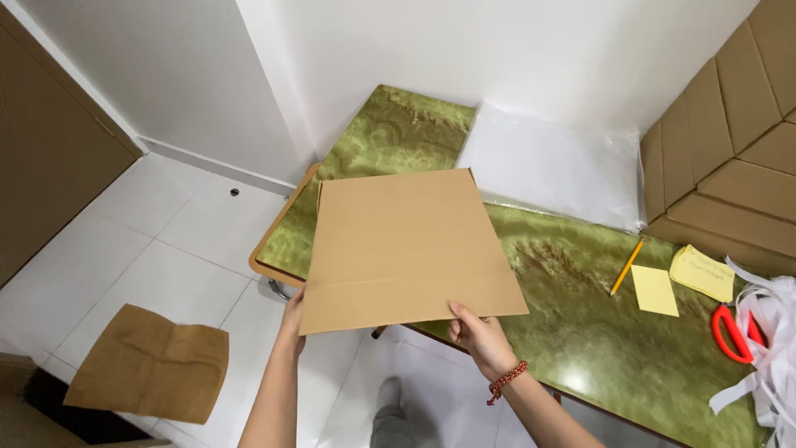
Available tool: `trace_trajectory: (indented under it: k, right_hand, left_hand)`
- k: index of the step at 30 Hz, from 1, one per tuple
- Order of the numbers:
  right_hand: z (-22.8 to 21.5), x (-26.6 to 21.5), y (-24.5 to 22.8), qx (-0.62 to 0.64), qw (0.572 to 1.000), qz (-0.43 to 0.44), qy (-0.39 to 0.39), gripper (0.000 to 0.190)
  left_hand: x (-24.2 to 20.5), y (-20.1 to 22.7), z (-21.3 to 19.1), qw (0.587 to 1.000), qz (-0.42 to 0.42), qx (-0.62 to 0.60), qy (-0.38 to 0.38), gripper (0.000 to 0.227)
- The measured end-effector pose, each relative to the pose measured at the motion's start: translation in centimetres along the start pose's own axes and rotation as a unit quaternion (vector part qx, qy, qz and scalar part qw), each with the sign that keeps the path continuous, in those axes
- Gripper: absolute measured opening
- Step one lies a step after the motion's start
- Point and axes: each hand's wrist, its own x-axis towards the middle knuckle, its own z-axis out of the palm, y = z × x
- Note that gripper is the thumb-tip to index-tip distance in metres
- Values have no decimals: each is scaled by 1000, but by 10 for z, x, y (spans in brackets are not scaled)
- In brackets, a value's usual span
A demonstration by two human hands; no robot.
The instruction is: Unpacking shirts from boxes, removing plastic packaging, and hanging them on a garment rack
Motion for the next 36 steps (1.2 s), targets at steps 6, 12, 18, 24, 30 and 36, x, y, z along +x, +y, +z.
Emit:
trace_trajectory:
  k: [6, 12, 18, 24, 30, 36]
  right_hand:
    - [73, 35, -82, 32, 984, -154, -84, 25]
    - [135, 126, -163, 57, 962, -258, -61, 18]
    - [194, 192, -224, 47, 952, -298, 53, 31]
    - [230, 253, -267, 26, 952, -301, 54, 32]
    - [237, 267, -266, -225, 935, -275, 4, 51]
    - [151, 304, -183, -502, 861, -76, 14, 79]
  left_hand:
    - [97, 1, -2, 968, 76, 239, 26, 49]
    - [138, 62, 26, 935, 109, 337, 37, 62]
    - [180, 83, 17, 914, 119, 383, 55, 54]
    - [197, 102, 20, 911, 122, 386, 76, 54]
    - [168, 130, 34, 876, 297, 378, 41, 71]
    - [170, 93, 45, 871, 326, 361, -70, 65]
